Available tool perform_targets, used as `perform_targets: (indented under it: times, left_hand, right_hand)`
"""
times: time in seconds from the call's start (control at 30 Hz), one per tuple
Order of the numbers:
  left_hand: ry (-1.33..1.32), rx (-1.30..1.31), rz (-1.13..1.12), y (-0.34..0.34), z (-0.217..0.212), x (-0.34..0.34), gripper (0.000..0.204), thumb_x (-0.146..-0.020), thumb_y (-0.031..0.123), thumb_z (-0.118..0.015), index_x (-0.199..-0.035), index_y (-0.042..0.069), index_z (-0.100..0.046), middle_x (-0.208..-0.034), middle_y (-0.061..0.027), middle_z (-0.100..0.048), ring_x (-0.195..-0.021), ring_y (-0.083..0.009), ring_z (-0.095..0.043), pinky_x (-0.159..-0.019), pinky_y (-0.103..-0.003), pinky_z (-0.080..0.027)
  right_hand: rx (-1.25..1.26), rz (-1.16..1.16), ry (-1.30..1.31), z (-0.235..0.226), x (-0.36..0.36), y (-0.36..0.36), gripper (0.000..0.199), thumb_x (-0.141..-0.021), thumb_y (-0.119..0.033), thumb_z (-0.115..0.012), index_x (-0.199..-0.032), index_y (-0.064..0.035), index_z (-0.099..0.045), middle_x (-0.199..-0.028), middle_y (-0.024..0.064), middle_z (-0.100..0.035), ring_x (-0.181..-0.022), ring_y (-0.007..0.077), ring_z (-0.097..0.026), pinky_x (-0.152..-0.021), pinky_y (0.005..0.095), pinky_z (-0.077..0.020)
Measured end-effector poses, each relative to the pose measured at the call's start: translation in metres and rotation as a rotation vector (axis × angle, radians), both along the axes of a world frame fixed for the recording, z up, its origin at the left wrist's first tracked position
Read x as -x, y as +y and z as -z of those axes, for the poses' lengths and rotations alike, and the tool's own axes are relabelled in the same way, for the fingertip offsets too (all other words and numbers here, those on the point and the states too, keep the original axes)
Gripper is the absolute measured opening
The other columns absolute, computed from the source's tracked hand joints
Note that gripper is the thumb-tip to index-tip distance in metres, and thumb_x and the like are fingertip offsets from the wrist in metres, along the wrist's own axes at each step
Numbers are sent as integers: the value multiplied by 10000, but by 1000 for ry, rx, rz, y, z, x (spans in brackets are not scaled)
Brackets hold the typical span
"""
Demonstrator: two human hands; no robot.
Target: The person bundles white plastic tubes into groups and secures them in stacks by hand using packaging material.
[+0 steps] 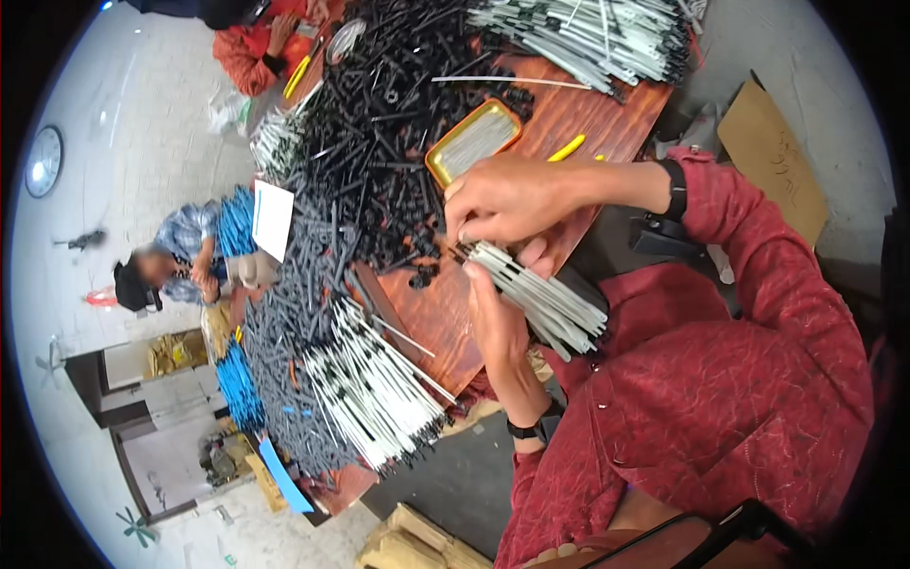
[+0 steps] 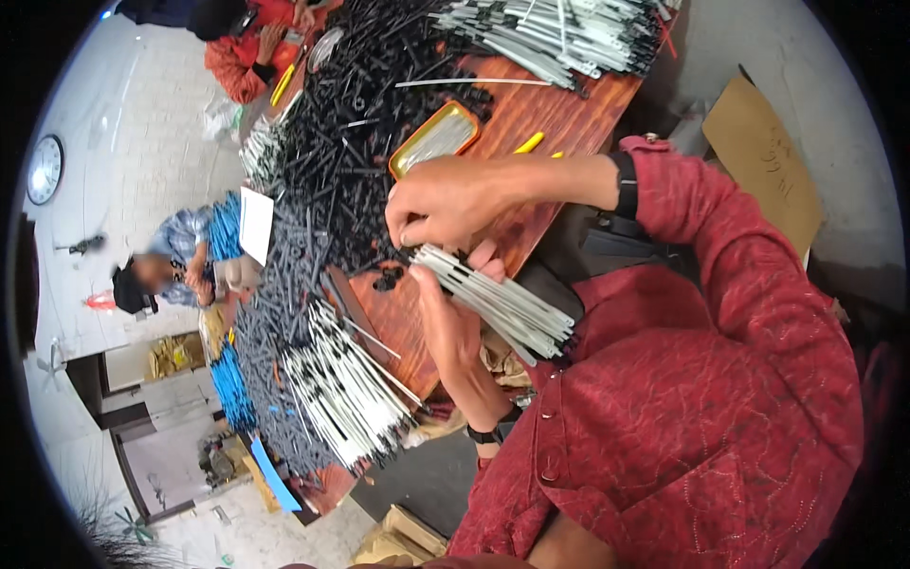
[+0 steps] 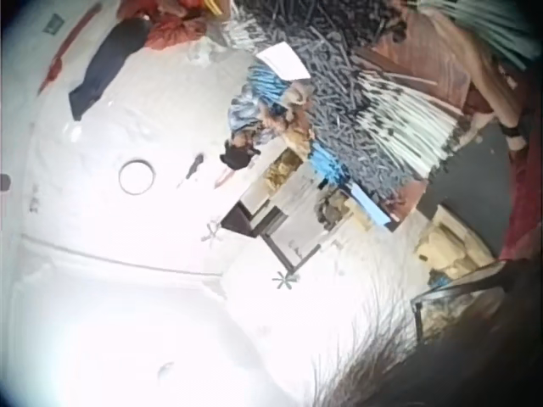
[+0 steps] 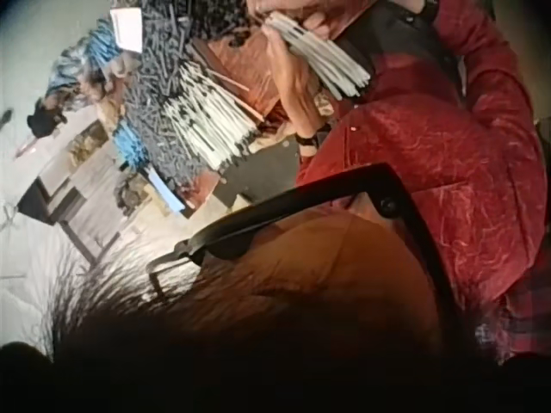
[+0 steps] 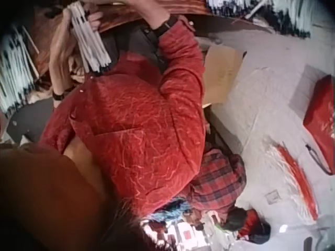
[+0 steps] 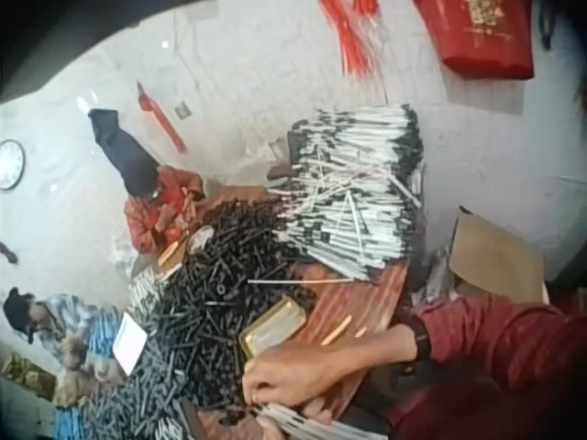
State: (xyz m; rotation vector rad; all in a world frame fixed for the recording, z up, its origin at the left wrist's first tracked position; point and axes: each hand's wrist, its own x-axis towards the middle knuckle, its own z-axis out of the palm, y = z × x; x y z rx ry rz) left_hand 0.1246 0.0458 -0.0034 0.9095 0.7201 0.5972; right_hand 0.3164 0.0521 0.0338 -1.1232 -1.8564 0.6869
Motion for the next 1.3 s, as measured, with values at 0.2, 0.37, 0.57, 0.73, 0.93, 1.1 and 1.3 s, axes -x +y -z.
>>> perform_targets:
  times: [0.2, 0.37, 0.57, 0.73, 0.93, 1.1, 1.3]
  left_hand:
    - [27, 36, -16, -7, -3, 12, 689, -999, 559, -358, -1387, -10, -380, -1169, -247, -622, -944, -290, -680, -833, -405, -573]
    - [43, 41, -56, -7, -5, 11, 689, -999, 551, -371, -1386, -18, -381, -1160, -246, -625, -930, -290, -681, -811, -392, -576]
    - [19, 45, -52, -6, -4, 7, 696, -997, 551, -380, -1393, -22, -373, -1157, -244, -626, -921, -290, -683, -803, -388, -574]
    - [18, 43, -52, -6, -2, 10, 705, -992, 558, -387, -1393, -21, -373, -1168, -250, -618, -914, -290, -684, -798, -388, -575]
    - [32, 37, -55, -8, -4, 10, 705, -988, 563, -393, -1388, -17, -372, -1140, -254, -629, -896, -289, -686, -790, -388, -574]
    - [20, 11, -55, -7, -4, 9, 710, -986, 567, -395, -1393, -14, -355, -1109, -258, -640, -891, -293, -687, -789, -390, -575]
    - [5, 40, -37, -4, -2, 10, 707, -987, 566, -392, -1391, -13, -350, -1114, -272, -635, -897, -298, -687, -794, -392, -575]
  right_hand:
    - [70, 46, -3, -4, 11, -2, 218, -827, -175, -566, -905, -36, -715, -821, 117, -690, -767, 292, -662, -685, 400, -501]
    - [7, 42, -32, -12, 8, -3, 228, -814, -175, -557, -895, -34, -717, -812, 119, -705, -766, 296, -669, -687, 413, -505]
    - [27, 34, -66, -9, 7, 0, 232, -816, -170, -557, -920, -39, -718, -846, 114, -711, -794, 290, -673, -711, 413, -508]
    - [36, 15, -22, -7, 9, 0, 205, -846, -155, -569, -945, -44, -710, -887, 103, -686, -823, 285, -661, -718, 400, -500]
    - [31, -3, -35, -9, 8, -4, 196, -862, -147, -574, -964, -44, -706, -907, 104, -673, -829, 284, -654, -723, 394, -497]
    - [93, -50, 67, -6, 8, 0, 199, -861, -143, -575, -969, -38, -706, -913, 112, -676, -828, 281, -656, -727, 394, -498]
    - [34, -56, 8, -3, 7, 5, 204, -861, -151, -574, -958, -29, -705, -916, 117, -680, -836, 292, -657, -727, 405, -499]
